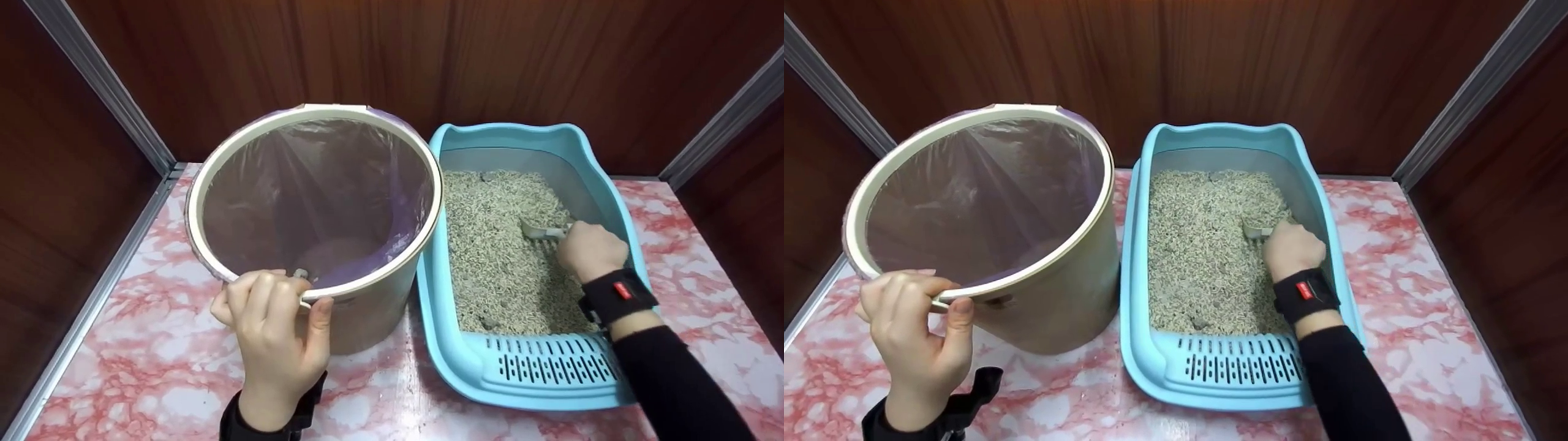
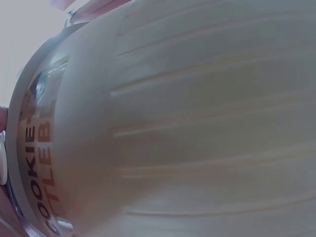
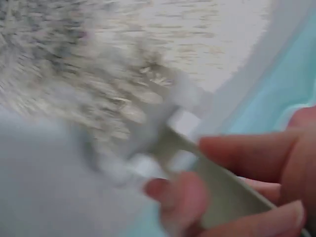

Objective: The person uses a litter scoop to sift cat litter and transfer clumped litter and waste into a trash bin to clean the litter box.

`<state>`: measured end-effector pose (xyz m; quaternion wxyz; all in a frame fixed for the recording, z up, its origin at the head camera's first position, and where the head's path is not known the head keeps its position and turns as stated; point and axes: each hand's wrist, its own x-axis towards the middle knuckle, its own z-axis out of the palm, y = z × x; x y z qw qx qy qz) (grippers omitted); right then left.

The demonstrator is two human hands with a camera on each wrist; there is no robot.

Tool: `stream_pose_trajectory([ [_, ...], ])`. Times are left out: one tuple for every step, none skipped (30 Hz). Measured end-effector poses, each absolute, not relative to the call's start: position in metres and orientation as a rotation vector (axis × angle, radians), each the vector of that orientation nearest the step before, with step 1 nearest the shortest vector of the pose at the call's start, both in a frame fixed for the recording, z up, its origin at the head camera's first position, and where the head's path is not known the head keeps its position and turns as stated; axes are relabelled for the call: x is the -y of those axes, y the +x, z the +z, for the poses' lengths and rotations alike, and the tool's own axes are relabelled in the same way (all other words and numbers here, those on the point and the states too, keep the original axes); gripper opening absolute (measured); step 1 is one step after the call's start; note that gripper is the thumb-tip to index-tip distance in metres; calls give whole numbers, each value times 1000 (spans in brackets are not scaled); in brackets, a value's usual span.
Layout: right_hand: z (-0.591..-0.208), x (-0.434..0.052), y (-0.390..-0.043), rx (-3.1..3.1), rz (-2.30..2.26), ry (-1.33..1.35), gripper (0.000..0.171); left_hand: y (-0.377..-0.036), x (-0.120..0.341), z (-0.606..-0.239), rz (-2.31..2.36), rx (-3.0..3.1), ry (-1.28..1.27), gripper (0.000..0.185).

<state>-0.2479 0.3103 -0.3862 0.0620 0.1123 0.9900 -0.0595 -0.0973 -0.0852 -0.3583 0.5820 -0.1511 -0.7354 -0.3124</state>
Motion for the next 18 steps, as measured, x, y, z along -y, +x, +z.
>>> stream_pose_trajectory([
  [-392, -312, -252, -3014, -204, 347, 28, -97, 85, -358, -728, 1720, -352, 50],
  [-397, -313, -255, -3028, -226, 346, 28, -98, 85, -358, -729, 1719, -350, 51],
  [-402, -314, -258, -3039, -253, 336, 28, -98, 85, -357, -728, 1715, -349, 51],
  [-405, -315, -259, -3042, -273, 332, 29, -98, 85, -357, -731, 1710, -349, 51],
  [-407, -317, -260, -3035, -292, 330, 29, -98, 85, -357, -734, 1706, -346, 51],
  [-408, -318, -260, -3026, -315, 330, 30, -98, 85, -357, -737, 1701, -346, 52],
  [-409, -320, -261, -3015, -335, 334, 31, -99, 85, -357, -739, 1698, -345, 52],
  [-410, -321, -261, -3005, -353, 334, 32, -99, 85, -357, -740, 1694, -346, 52],
  [-410, -321, -261, -2995, -369, 331, 33, -99, 85, -357, -741, 1692, -345, 52],
  [-411, -322, -261, -2987, -377, 331, 35, -99, 85, -357, -743, 1691, -344, 52],
  [-411, -323, -261, -2980, -383, 324, 36, -99, 85, -357, -744, 1691, -343, 52],
  [-412, -324, -261, -2973, -389, 319, 36, -100, 84, -357, -744, 1691, -345, 52],
  [-413, -324, -260, -2964, -396, 317, 37, -100, 84, -357, -745, 1693, -344, 52],
  [-414, -324, -260, -2961, -403, 309, 36, -100, 84, -358, -747, 1693, -343, 52],
  [-415, -325, -260, -2960, -408, 295, 36, -100, 84, -358, -748, 1694, -341, 52],
  [-416, -324, -260, -2957, -415, 287, 36, -100, 84, -358, -750, 1696, -341, 52],
  [-418, -324, -260, -2956, -420, 275, 36, -100, 84, -358, -751, 1698, -341, 52],
  [-419, -323, -260, -2958, -424, 266, 35, -100, 84, -359, -752, 1701, -340, 52],
])
